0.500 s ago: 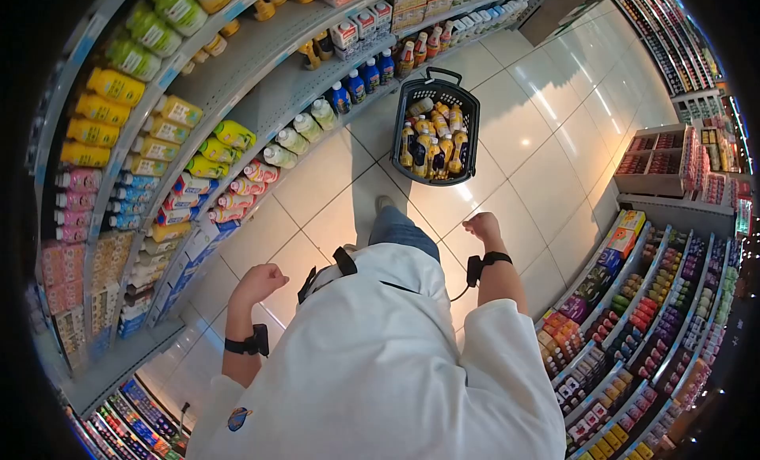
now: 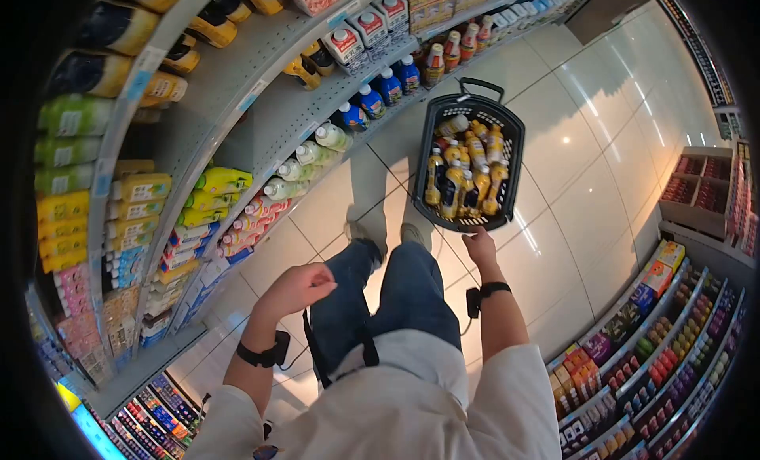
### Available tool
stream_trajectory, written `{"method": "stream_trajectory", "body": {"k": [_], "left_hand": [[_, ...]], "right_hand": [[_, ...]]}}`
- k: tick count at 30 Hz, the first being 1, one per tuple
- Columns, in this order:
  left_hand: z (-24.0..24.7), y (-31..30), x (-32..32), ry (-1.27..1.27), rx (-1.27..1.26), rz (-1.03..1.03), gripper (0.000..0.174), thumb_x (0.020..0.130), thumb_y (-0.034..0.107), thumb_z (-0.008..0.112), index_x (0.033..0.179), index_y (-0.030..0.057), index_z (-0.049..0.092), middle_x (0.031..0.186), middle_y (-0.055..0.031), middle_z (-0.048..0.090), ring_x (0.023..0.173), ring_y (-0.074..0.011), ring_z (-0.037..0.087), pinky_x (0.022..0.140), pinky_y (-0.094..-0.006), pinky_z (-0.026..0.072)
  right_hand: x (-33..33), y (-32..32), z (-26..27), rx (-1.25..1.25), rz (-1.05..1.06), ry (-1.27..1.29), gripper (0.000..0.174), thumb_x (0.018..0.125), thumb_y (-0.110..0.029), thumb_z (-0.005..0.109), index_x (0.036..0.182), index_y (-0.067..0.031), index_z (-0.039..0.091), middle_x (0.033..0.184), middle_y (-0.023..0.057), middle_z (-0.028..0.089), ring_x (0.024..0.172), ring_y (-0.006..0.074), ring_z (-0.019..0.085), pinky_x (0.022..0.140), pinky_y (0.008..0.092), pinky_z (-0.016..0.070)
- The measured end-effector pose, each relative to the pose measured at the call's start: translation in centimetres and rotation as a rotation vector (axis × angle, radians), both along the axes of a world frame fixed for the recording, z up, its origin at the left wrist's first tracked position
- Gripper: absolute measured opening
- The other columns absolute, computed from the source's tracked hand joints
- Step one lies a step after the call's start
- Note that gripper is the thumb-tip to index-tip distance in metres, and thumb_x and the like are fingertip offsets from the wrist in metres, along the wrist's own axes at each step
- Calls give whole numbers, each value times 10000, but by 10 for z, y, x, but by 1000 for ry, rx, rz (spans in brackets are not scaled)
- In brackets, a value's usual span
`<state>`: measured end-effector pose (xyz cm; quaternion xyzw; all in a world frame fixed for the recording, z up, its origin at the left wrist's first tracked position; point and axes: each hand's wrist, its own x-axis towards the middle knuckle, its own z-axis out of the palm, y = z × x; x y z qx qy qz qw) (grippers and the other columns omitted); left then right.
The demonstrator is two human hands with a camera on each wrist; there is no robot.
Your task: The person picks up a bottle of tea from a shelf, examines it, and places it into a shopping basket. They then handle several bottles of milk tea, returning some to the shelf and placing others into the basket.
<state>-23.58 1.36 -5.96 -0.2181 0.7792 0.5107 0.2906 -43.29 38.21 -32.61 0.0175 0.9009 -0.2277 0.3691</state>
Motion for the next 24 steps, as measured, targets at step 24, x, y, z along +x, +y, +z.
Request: {"method": "stream_trajectory", "body": {"k": [24], "left_hand": [[-338, -122, -177, 606, 72, 109, 188, 899, 217, 654, 965, 45, 618, 786, -59, 668, 732, -160, 636, 691, -308, 505]], "right_hand": [[-114, -101, -220, 155, 215, 474, 649, 688, -319, 830, 1151, 27, 535, 1047, 243, 663, 1014, 398, 637, 874, 439, 499]]}}
